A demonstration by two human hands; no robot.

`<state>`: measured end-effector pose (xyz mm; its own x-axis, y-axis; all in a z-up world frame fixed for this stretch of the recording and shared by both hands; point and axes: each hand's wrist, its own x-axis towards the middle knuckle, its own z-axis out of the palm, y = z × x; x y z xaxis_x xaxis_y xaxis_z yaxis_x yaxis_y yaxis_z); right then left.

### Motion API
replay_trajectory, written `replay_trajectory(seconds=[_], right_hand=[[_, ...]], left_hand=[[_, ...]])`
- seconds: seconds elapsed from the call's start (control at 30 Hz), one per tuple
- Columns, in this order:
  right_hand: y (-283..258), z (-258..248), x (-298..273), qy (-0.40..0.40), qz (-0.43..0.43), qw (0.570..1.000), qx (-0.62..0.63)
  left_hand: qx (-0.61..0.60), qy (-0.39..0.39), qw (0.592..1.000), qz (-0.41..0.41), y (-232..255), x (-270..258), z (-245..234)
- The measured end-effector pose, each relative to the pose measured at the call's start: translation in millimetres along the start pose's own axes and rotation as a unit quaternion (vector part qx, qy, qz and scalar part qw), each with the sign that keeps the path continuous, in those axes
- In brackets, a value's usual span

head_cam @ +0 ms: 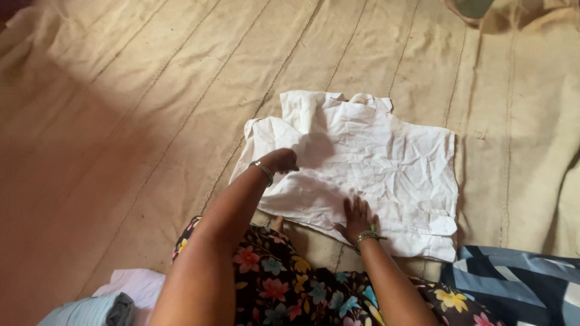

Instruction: The person folds a white shirt on a floor mat and then places it into a bag.

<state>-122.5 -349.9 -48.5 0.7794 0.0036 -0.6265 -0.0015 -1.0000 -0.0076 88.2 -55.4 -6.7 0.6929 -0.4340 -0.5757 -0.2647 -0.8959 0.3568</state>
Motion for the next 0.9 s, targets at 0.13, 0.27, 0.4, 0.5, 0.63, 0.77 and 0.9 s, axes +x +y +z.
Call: replay_trajectory(seconds=[0.13, 0.27, 0.4, 0.5, 0.63, 0.77, 0.9], right_hand=[[-13.1, -10.8, -1.6, 0.033, 0.016, 0.999, 0.025], [-34.9, -13.2, -0.9, 0.248, -0.093, 0.96, 0.087], [-94.3, -3.3, -1.1, 0.421, -0.337, 0.825, 0.17], [-125.9, -6.9, -1.1, 0.284, -0.348, 0.893, 0.03], [-134.5, -23.1, 0.3, 0.095, -0.235, 0.965, -0.066], [-129.4, -14.6, -4.1, 0.152, -0.16, 0.975, 0.032], [-125.5, -5.0, 8.8, 0.136, -0.112, 0.984, 0.035]], left_hand=[[0.004, 0.26, 0.965, -0.019, -48.4, -27.4, 20.2], [-0.105, 0.339, 0.927, -0.119, -81.7, -34.8, 5.4], [-0.129, 0.347, 0.92, -0.131, -59.5, -33.4, -6.5], [-0.093, 0.234, 0.967, -0.037, -30.1, -43.5, -15.4], [0.04, 0.057, 0.989, -0.129, -21.1, -67.5, -20.3], [0.084, 0.02, 0.961, -0.264, -65.4, -49.9, -22.1], [-0.052, 0.276, 0.918, -0.279, -111.0, -25.0, -2.5]])
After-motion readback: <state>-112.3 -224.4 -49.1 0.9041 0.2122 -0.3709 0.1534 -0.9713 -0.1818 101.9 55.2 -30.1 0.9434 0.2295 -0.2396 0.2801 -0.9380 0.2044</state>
